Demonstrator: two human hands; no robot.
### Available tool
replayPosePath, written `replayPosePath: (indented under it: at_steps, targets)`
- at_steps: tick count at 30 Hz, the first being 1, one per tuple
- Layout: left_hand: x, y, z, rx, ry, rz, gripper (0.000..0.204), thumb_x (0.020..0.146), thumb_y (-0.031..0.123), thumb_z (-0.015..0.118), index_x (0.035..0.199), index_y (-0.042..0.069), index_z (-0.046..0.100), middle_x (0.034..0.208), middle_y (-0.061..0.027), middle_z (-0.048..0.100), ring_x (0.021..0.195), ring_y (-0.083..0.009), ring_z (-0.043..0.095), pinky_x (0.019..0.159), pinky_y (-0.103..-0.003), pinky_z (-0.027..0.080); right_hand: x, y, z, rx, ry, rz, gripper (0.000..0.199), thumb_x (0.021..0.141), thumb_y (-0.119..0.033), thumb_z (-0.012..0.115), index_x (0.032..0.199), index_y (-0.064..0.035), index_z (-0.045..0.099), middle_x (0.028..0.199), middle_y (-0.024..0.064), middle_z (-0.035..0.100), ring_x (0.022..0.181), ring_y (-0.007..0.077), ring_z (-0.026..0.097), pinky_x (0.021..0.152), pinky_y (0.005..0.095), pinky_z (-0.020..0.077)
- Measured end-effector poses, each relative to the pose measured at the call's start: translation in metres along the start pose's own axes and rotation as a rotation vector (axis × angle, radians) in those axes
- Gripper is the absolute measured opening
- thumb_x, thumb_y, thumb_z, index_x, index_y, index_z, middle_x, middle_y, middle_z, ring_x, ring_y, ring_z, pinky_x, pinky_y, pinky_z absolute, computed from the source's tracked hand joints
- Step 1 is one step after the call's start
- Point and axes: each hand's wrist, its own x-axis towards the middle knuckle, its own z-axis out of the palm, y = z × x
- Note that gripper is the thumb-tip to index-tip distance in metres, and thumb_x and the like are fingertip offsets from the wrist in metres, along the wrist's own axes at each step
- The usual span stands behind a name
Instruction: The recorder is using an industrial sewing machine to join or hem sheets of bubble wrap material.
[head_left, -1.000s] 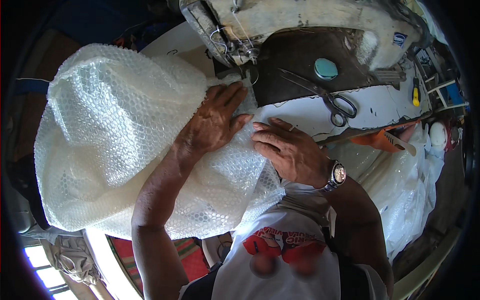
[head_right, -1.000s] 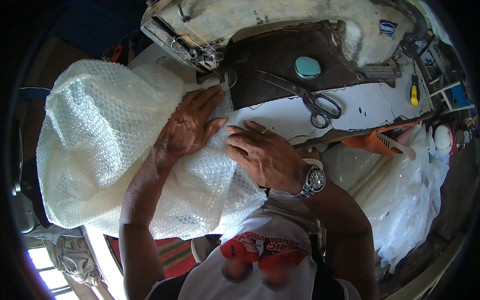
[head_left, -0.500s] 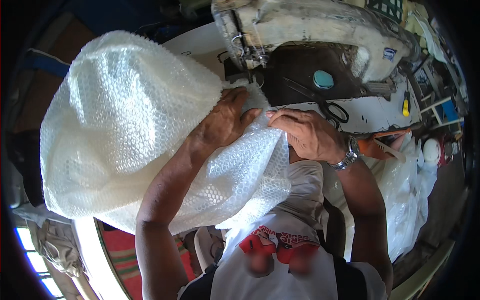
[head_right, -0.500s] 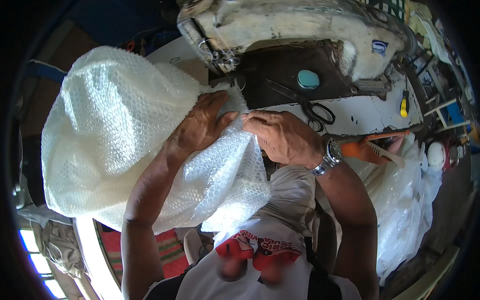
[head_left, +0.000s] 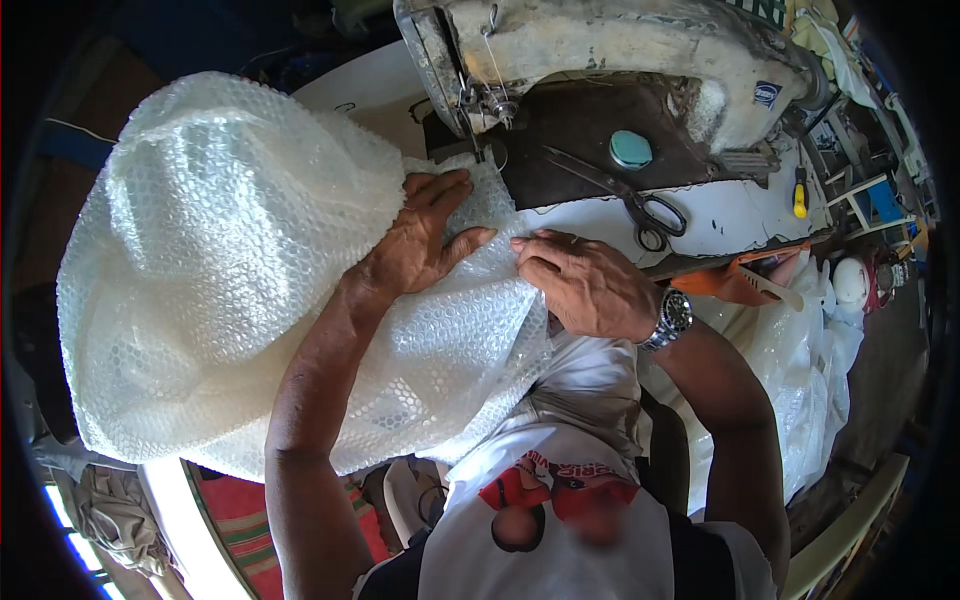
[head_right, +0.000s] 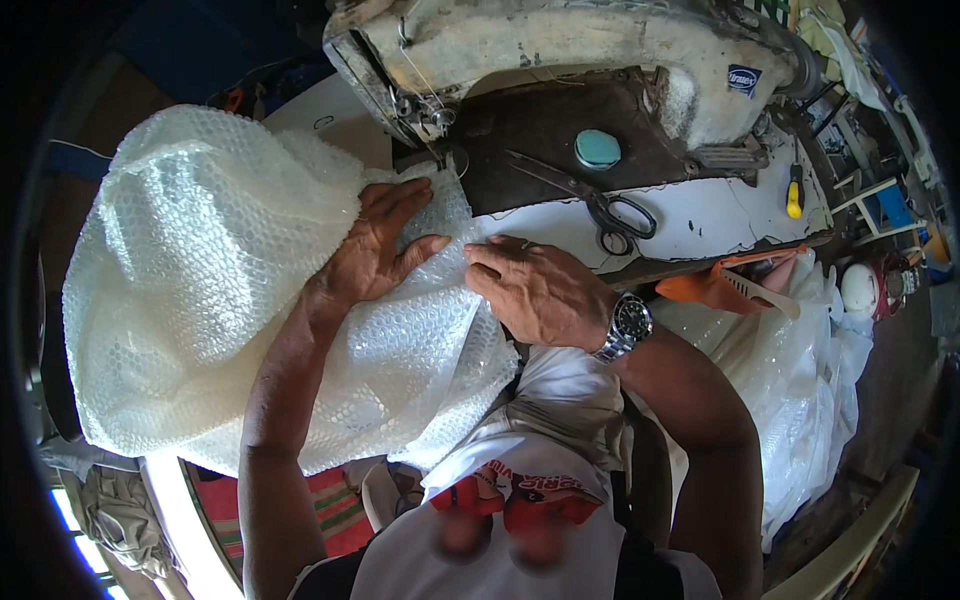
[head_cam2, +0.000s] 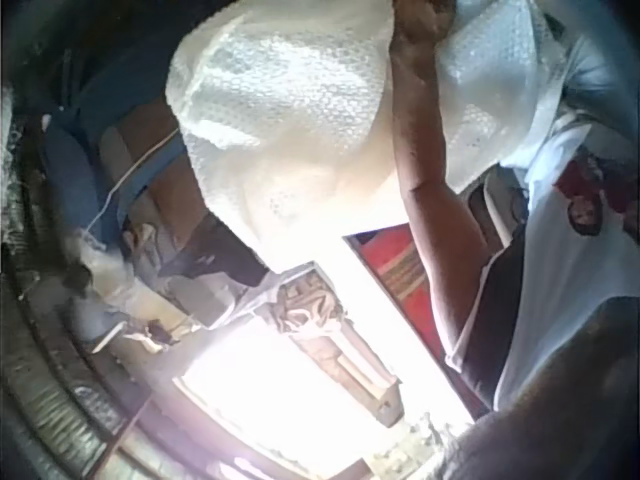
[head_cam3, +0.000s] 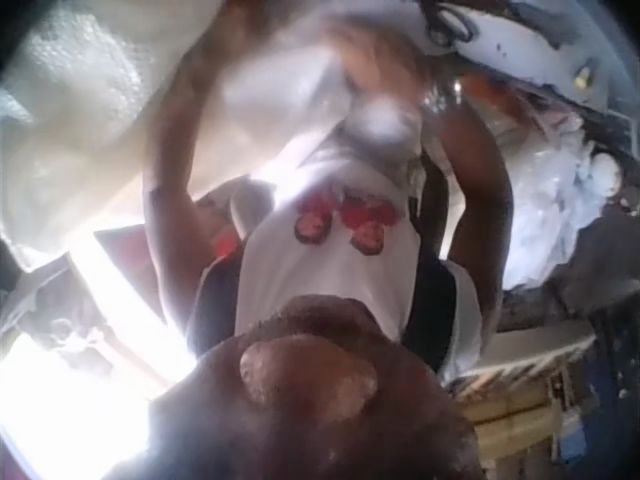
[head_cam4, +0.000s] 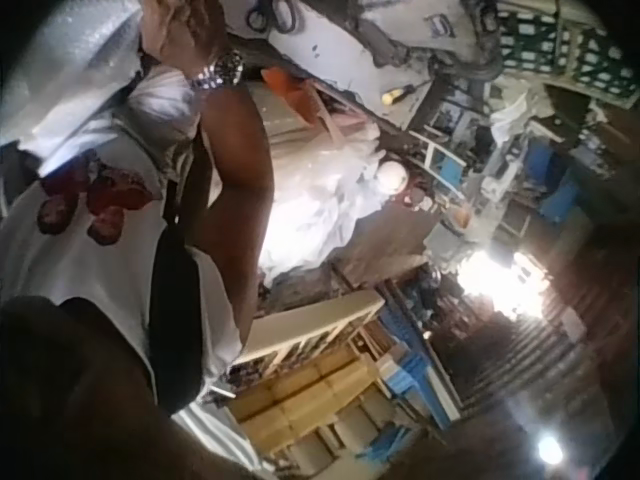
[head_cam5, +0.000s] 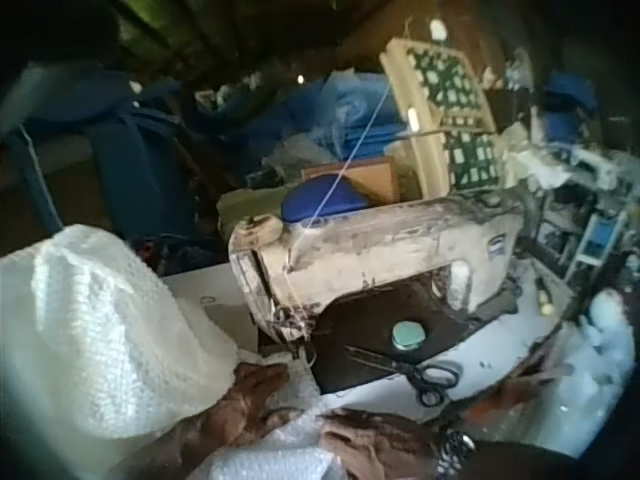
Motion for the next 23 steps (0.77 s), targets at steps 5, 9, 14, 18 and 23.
replayPosePath:
  at_steps: [5,9,14,18,23]
  targets:
    - [0.001,-0.003,0.0,0.013,0.026,0.038,0.069,0.097,0.045,0.074,0.14,-0.007,0.059,0.149,-0.0248,0.057,0.132,-0.043,0.053,0.112,-0.05,0.045,0.0,0.002,0.001,-0.012,0.054,0.002,0.028,0.086,-0.004,0.065,0.115,-0.0002,0.064,0.132,0.0179,0.068,0.124,0.0341,0.066,0.106,0.0417,0.0562]
    - [0.001,-0.007,-0.001,0.056,-0.014,0.021,0.069,0.097,0.047,0.074,0.14,-0.005,0.06,0.149,-0.0247,0.057,0.131,-0.0426,0.054,0.112,-0.05,0.045,0.0,0.003,0.003,-0.043,0.054,-0.002,0.029,0.087,-0.004,0.065,0.116,-0.0001,0.064,0.133,0.0186,0.068,0.126,0.0348,0.065,0.104,0.0425,0.0568]
    - [0.006,-0.017,0.0,0.065,0.009,0.04,0.069,0.095,0.048,0.076,0.137,-0.004,0.062,0.146,-0.023,0.06,0.131,-0.0417,0.055,0.112,-0.05,0.045,0.002,0.004,0.004,-0.016,0.053,-0.001,0.028,0.087,-0.004,0.065,0.114,0.0,0.065,0.133,0.0184,0.067,0.127,0.0349,0.065,0.105,0.0428,0.0564]
    - [0.012,-0.028,-0.001,0.087,0.071,0.107,0.059,0.096,0.043,0.076,0.131,-0.004,0.065,0.14,-0.0219,0.064,0.127,-0.0401,0.058,0.107,-0.049,0.048,0.006,0.006,0.009,-0.023,0.085,-0.014,0.026,0.087,-0.001,0.065,0.113,0.0008,0.065,0.134,0.0174,0.067,0.127,0.034,0.065,0.107,0.0425,0.0559]
    - [0.054,-0.046,-0.018,-0.253,-0.189,-0.42,0.041,0.103,0.033,0.07,0.137,0.01,0.067,0.146,-0.0254,0.062,0.137,-0.0357,0.057,0.112,-0.047,0.044,0.01,0.01,0.009,-0.015,0.04,-0.058,0.029,0.084,0.0,0.068,0.113,0.0009,0.065,0.137,0.0173,0.064,0.133,0.0324,0.061,0.111,0.041,0.0536]
